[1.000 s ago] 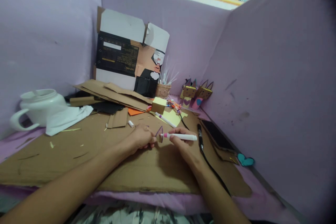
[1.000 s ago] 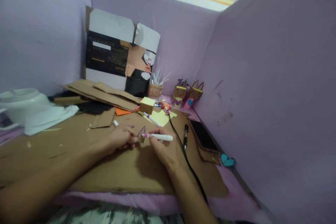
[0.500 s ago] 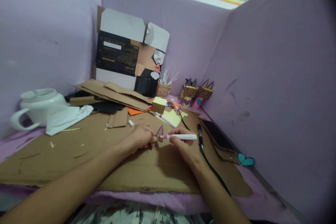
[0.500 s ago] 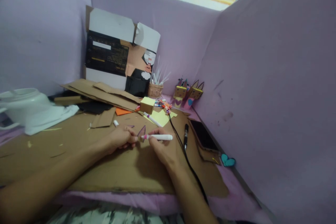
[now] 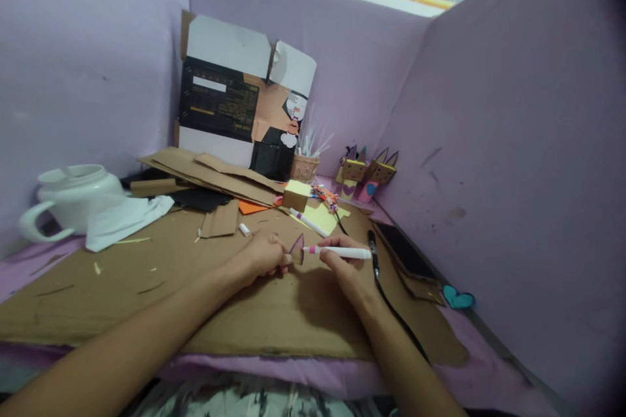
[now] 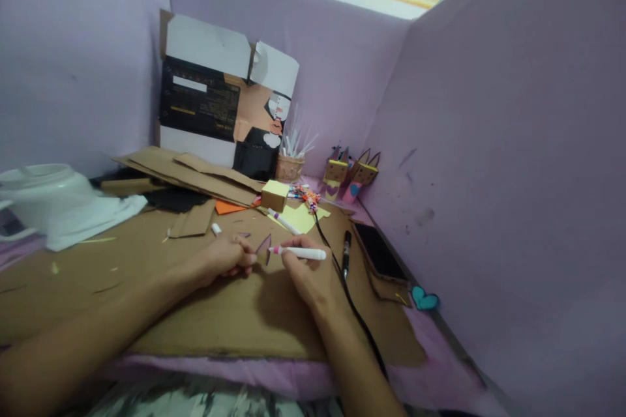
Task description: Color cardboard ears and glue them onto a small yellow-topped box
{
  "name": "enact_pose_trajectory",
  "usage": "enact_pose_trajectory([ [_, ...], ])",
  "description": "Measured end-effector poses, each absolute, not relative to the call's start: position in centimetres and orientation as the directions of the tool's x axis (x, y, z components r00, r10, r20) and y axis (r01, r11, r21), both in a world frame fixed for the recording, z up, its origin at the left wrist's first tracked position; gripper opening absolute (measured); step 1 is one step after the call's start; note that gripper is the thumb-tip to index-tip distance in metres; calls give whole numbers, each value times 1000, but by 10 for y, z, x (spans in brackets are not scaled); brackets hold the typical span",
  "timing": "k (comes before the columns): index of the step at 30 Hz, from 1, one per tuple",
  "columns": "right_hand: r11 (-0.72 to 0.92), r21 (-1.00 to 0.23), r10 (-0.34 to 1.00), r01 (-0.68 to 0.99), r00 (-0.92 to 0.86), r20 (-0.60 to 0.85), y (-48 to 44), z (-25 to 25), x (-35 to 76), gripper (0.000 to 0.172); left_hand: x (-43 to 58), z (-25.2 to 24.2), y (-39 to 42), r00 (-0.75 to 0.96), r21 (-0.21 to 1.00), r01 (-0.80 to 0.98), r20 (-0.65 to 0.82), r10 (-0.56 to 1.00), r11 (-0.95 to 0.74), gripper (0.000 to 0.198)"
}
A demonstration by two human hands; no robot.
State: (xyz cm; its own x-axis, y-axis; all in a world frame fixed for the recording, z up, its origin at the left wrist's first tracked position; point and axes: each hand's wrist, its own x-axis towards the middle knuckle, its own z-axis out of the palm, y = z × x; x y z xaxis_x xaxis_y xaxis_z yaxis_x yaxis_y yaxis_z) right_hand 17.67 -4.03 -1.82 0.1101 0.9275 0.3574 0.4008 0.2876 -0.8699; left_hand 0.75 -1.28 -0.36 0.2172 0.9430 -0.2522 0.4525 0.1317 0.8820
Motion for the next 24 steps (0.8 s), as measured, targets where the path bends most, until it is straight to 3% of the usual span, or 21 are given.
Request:
enact_pose_trajectory([
  [11,332,-861,903,385,134,408,-40,-17,175,15,7,-6,-11,232,882,459,-235,944,107,16],
  [18,257,-889,938,378,125,324,-43,-16,176,10,7,-6,-11,223,884,450,-246,943,124,14],
  [24,311,-866,914,391,128,386,-40,-17,177,14,7,-7,-11,221,886,449,-238,946,118,12],
])
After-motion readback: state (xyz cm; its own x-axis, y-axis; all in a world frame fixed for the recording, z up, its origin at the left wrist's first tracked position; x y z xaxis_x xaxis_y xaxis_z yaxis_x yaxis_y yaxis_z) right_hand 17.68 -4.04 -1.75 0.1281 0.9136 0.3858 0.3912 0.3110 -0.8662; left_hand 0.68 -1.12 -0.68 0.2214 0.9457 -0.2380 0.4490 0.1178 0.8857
